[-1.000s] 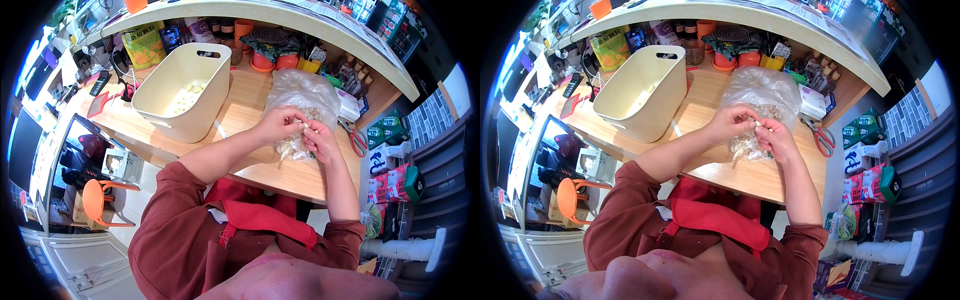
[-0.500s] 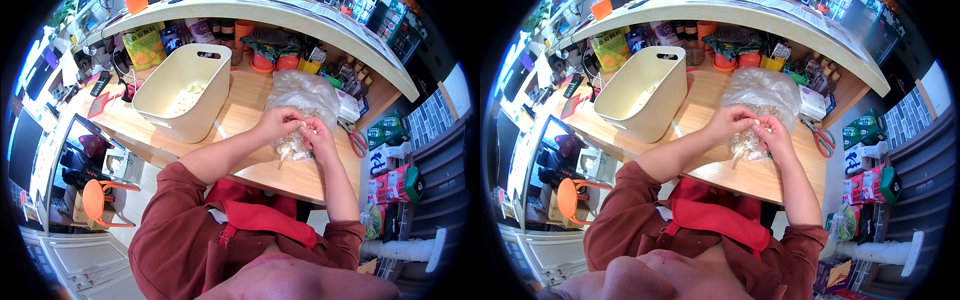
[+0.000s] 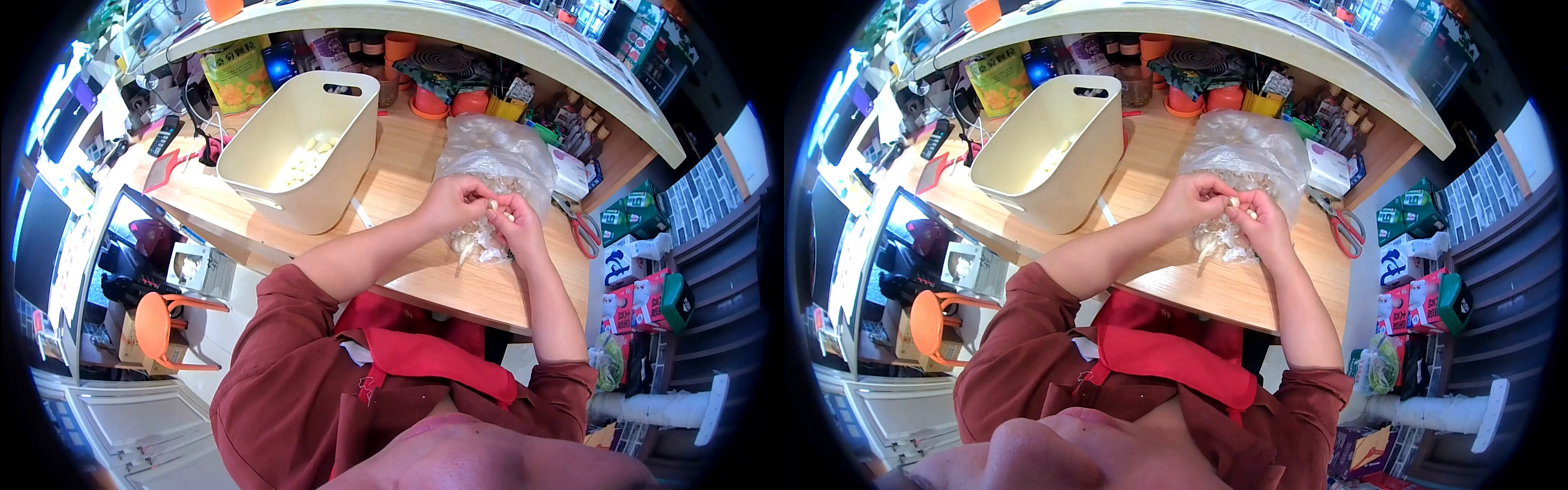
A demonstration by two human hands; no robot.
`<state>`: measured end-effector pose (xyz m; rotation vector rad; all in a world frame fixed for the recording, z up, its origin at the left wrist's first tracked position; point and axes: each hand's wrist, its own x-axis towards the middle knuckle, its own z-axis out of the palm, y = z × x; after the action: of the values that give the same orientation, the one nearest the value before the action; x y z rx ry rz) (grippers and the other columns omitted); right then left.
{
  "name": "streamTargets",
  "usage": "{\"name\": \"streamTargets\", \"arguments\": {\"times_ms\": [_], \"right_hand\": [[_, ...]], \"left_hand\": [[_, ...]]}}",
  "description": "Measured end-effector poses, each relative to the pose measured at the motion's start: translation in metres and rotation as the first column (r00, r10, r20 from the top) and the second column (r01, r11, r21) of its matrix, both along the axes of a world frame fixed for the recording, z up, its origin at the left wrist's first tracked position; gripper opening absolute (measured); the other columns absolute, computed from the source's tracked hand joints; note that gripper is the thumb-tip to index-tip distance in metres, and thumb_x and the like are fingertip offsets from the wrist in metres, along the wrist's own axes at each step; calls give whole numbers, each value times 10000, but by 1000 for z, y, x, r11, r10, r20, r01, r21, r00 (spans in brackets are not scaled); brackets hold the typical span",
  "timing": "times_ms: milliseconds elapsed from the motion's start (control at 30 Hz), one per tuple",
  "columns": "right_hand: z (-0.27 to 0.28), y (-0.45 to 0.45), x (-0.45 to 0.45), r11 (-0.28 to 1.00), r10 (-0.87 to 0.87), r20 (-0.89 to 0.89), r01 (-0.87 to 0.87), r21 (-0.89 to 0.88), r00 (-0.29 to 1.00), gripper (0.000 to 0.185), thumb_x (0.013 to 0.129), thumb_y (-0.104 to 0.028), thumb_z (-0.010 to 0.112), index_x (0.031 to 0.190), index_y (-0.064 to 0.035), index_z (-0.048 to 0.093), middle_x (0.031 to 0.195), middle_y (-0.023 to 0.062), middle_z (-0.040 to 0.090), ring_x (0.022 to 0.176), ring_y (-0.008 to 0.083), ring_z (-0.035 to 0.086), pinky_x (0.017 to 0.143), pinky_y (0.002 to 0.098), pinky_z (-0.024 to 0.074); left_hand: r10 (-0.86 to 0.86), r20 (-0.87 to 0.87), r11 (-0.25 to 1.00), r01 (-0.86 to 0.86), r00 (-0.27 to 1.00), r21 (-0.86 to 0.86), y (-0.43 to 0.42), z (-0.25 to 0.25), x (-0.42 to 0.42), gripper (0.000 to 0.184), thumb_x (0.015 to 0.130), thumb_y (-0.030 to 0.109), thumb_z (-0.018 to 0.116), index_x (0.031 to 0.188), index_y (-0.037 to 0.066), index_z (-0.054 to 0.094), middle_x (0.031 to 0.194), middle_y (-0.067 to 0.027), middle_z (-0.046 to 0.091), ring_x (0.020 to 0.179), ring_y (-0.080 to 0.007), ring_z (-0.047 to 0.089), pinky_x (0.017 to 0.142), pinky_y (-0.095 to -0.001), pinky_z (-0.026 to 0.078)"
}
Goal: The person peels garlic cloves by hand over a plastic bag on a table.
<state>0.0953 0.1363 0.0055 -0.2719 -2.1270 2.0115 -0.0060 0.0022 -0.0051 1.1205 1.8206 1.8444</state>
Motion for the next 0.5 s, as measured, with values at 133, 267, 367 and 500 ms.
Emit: {"name": "streamTargets", "arguments": {"times_ms": [133,267,367,500], "right_hand": [[0,-2,1,1000,-1,-10,1,-8,1000,161,812,-76,626,934,-51,524,714,-35,491,505,25,409,424,171,304],[1,0,1,1000,-3,-13,3,4,1000,165,814,-77,624,943,-48,525,720,-30,497,509,28,414,424,172,303],[0,1,1,1000,4,-15,-4,10,1000,164,815,-76,622,946,-47,526,726,-25,505,508,29,415,424,173,305],[0,2,1,1000,10,-22,-10,2,1000,159,815,-75,621,939,-46,526,730,-22,513,506,29,416,422,172,305]], "left_hand": [[-18,49,1000,18,999,11,0,0,0,116,799,25,583,902,-15,618,779,-35,616,688,-64,573,599,-201,474],[-58,87,998,54,994,45,-2,5,3,121,806,23,578,914,-22,610,794,-44,618,712,-74,583,612,-205,479],[-72,113,996,66,991,56,0,3,2,121,808,21,577,916,-24,608,798,-46,618,720,-78,587,619,-206,480],[-73,116,995,65,991,69,0,1,2,114,808,14,572,910,-23,606,791,-44,615,709,-76,583,616,-205,479]]}}
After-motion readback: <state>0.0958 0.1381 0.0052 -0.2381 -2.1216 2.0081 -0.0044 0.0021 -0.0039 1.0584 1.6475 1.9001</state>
